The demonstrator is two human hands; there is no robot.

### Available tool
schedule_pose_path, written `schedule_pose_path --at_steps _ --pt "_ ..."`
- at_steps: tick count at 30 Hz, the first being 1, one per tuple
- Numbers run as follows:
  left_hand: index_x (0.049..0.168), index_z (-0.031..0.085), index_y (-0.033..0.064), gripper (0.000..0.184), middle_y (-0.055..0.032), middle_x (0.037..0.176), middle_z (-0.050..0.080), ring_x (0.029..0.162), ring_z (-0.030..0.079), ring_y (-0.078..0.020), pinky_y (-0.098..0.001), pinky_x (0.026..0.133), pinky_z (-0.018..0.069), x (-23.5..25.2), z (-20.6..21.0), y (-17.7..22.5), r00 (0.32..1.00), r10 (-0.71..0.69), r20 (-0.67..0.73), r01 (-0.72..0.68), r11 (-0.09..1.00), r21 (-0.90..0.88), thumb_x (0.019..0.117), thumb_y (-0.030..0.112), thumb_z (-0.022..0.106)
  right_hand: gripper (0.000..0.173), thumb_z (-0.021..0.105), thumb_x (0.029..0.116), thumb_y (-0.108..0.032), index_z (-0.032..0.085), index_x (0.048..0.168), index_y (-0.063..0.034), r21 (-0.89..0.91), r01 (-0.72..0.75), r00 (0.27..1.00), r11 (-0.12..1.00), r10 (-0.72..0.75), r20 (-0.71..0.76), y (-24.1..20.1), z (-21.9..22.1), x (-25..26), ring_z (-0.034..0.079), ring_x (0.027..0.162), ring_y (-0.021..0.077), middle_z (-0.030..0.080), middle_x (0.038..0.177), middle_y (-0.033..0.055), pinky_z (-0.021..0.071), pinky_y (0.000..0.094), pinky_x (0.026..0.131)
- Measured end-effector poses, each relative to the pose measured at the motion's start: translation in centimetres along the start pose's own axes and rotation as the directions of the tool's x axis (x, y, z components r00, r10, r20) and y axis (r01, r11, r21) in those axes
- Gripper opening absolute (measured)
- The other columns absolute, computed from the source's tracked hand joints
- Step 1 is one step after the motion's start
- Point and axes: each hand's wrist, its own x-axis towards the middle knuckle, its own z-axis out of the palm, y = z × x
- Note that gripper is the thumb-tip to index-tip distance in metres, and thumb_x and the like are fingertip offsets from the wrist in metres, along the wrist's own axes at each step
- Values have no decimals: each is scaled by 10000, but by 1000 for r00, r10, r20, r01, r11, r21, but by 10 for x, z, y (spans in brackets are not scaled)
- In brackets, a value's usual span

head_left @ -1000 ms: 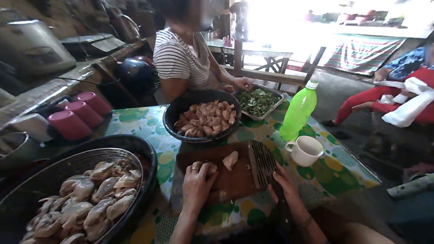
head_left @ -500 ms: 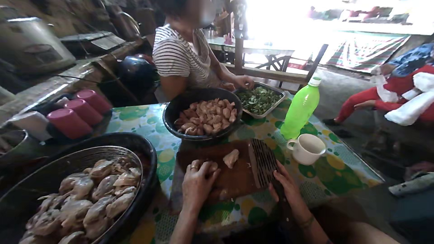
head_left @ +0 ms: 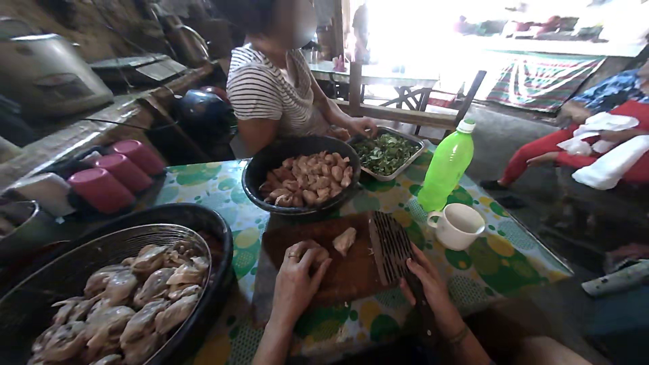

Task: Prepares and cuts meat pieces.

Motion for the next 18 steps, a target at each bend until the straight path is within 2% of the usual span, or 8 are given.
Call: schedule_pose_path --at_steps 2,3,5,7,12,16,18 --pt "1029 775 92 255 -163 1135 723 1107 689 -371 -505 915 583 1 -1 0 998 -32 -45 32 999 0 981 306 644 536 375 1068 -118 269 1593 -105 5 -1 1000 1000 1 -1 1 0 0 591 501 68 674 931 53 516 197 427" --pt "1039 773 70 240 -187 1125 717 1089 688 -392 -525 903 580 1 -2 1 995 -80 -51 79 997 -16 974 267 651 540 375 1064 -120 266 1592 -102 2 3 1000 1000 -3 5 1 -1 1 588 497 67 672 928 54 513 198 424" --pt "1108 747 12 250 -253 1149 686 1095 662 -450 -594 909 552 5 -8 4 979 -206 -1 205 976 -73 964 204 675 547 373 1057 -122 252 1590 -92 0 13 1000 1000 -13 22 2 -1 1 581 498 66 665 923 55 508 199 423" --pt "1167 728 -9 323 -263 1168 679 1117 642 -455 -609 950 512 8 -13 3 960 -269 77 276 955 -111 962 232 664 543 369 1057 -119 250 1586 -94 -2 10 1000 1000 -10 30 2 -1 1 588 503 60 670 918 45 511 195 427" --pt "1110 747 -16 314 -237 1147 703 1097 669 -421 -578 950 532 6 -13 4 959 -248 138 264 957 -116 962 253 680 554 376 1052 -126 237 1587 -86 -5 13 999 1000 -13 32 4 -3 0 589 515 53 668 910 40 511 185 438" --pt "1147 749 0 298 -239 1247 676 1184 647 -375 -517 1031 507 10 -20 4 958 -247 149 274 941 -201 986 233 656 542 359 1064 -125 237 1591 -98 -72 -16 1000 997 15 -16 -3 3 0 595 531 44 667 967 24 511 182 444" --pt "1184 748 34 276 -191 1284 681 1226 641 -307 -466 1061 505 0 -23 -6 957 -198 212 246 941 -233 1010 209 624 534 351 1063 -128 239 1584 -89 -114 -9 1000 993 6 -28 -4 3 -2 584 523 36 648 945 10 510 179 439"
